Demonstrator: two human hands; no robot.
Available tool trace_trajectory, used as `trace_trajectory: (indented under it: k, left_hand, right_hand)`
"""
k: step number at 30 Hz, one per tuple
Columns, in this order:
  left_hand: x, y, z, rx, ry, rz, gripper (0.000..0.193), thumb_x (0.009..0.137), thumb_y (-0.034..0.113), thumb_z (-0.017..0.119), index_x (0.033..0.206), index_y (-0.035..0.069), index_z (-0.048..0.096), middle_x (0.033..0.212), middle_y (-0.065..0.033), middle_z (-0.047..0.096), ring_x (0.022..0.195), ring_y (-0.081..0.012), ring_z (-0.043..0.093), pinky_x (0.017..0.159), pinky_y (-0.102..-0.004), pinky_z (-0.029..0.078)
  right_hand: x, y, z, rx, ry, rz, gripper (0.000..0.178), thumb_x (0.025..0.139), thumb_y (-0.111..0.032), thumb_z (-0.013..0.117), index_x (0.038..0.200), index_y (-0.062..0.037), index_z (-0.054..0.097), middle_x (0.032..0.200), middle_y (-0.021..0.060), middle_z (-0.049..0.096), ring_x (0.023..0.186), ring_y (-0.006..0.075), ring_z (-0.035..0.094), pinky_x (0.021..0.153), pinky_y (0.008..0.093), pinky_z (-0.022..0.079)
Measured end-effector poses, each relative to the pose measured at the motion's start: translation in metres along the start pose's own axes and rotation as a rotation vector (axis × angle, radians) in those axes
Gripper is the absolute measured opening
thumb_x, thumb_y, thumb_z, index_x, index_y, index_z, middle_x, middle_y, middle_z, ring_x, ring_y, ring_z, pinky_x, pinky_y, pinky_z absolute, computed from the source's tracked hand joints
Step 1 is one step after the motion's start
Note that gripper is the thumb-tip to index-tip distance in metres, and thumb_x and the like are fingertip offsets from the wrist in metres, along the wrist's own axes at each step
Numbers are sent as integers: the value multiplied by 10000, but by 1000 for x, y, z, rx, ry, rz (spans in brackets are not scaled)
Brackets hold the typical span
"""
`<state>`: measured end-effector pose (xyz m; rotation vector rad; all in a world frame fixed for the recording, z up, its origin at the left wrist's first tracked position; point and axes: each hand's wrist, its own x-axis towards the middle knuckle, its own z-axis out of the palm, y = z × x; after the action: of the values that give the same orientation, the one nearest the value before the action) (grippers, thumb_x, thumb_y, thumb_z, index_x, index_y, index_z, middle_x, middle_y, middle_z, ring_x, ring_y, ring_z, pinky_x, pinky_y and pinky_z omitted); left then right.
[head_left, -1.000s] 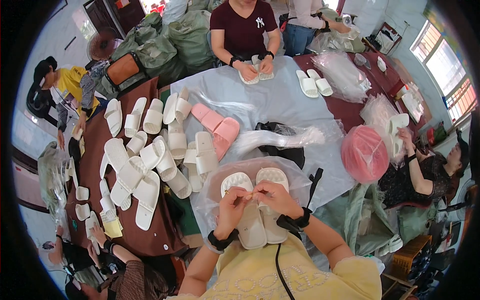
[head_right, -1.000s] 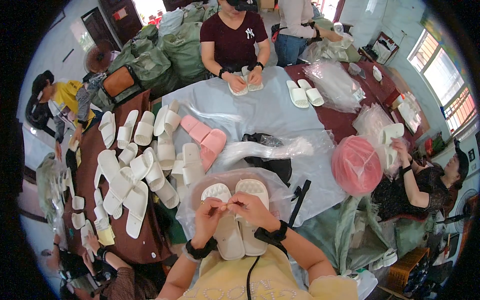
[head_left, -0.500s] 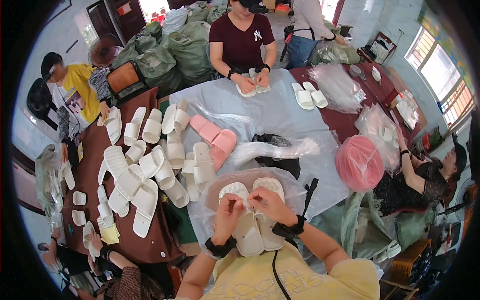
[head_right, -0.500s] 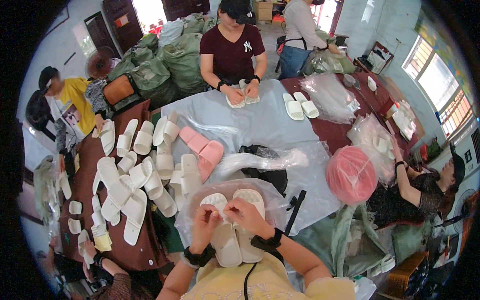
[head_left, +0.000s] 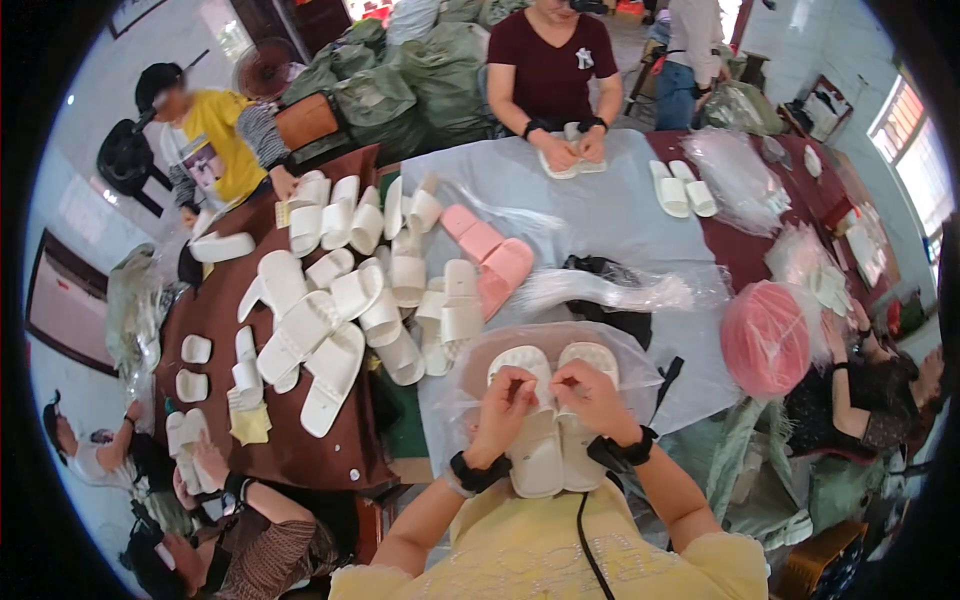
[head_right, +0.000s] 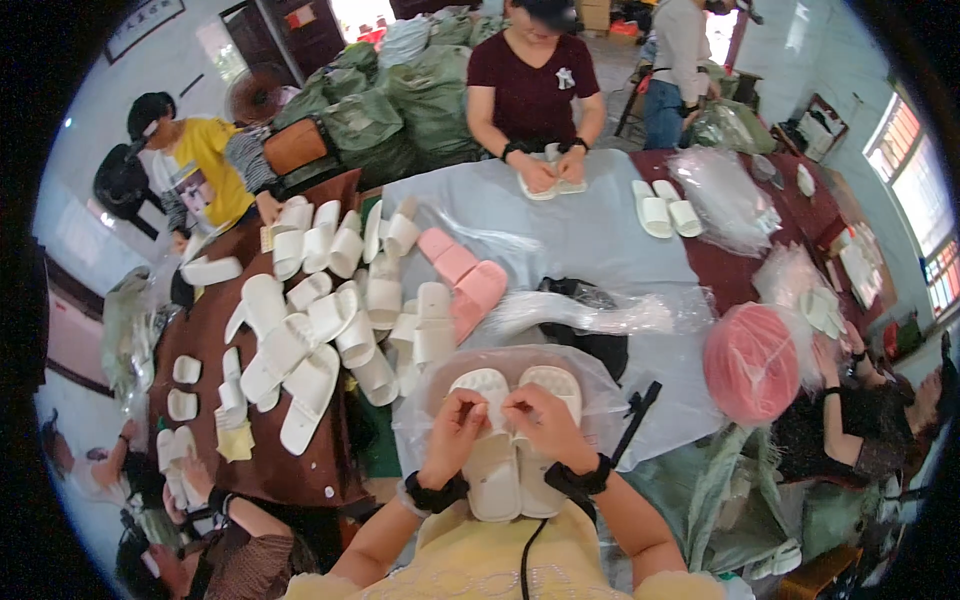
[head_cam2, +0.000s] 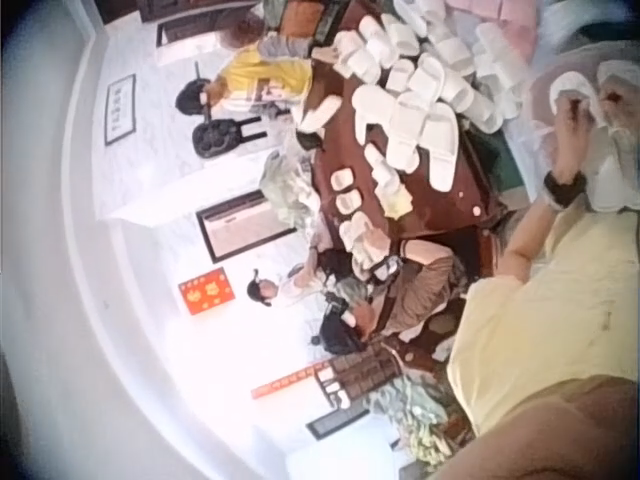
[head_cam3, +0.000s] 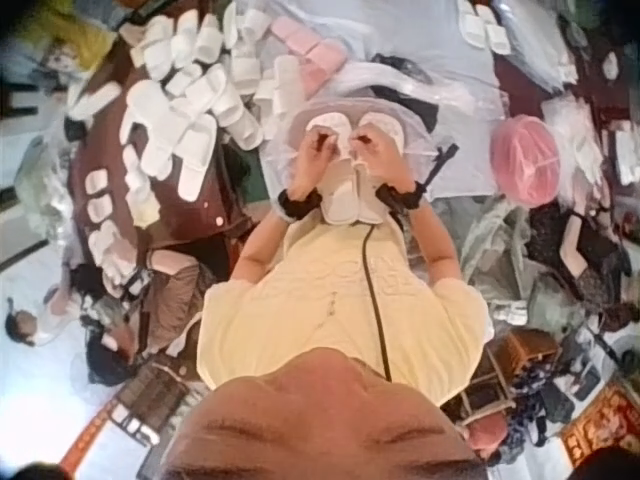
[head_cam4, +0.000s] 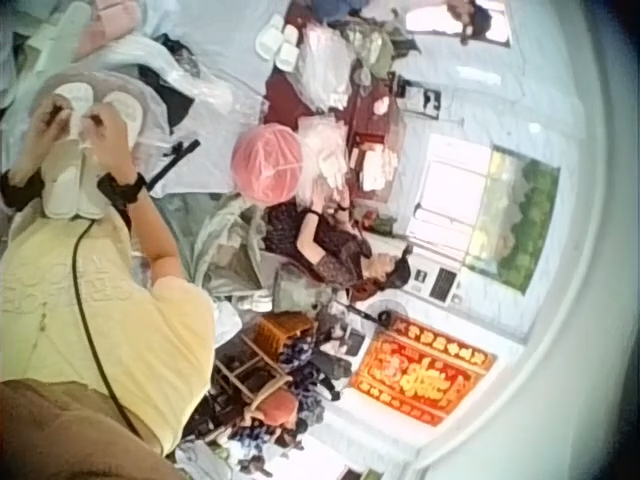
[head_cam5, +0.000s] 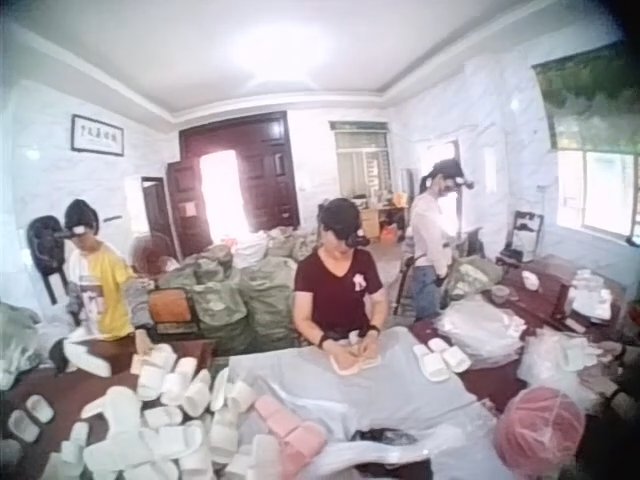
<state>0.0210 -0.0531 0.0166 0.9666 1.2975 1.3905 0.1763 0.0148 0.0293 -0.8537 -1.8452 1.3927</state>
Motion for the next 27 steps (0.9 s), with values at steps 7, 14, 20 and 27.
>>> trace_trajectory:
  k: [7, 14, 20, 27]
  left_hand:
    - [2, 0, 2, -48, -70, 1, 58, 911, 103, 479, 939, 54, 466, 788, 21, 474, 698, -56, 473, 629, -191, 408]
    - [2, 0, -1, -26, -48, 7, 62, 914, 108, 476, 942, 54, 466, 793, 22, 475, 702, -48, 469, 638, -189, 409]
    - [2, -1, -1, -8, -46, 16, 61, 911, 107, 481, 944, 58, 467, 809, 19, 478, 710, -52, 468, 653, -194, 416]
    - [2, -4, -2, -58, -80, -41, 49, 903, 75, 483, 944, 49, 479, 834, 10, 487, 707, -54, 468, 635, -196, 422]
  right_hand:
    - [1, -3, 1, -35, -9, 47, 97, 788, -64, 593, 865, -13, 563, 792, 60, 542, 719, 151, 535, 631, 259, 430]
    - [3, -2, 2, -3, 2, 58, 87, 782, -38, 601, 851, -6, 559, 776, 52, 530, 686, 129, 529, 628, 244, 429]
    - [2, -3, 1, -3, -2, 30, 84, 783, -33, 600, 851, -9, 557, 776, 47, 530, 689, 125, 522, 624, 240, 423]
    - [3, -4, 0, 3, -28, 41, 81, 787, -21, 587, 862, -10, 558, 796, 45, 531, 697, 122, 515, 618, 233, 416]
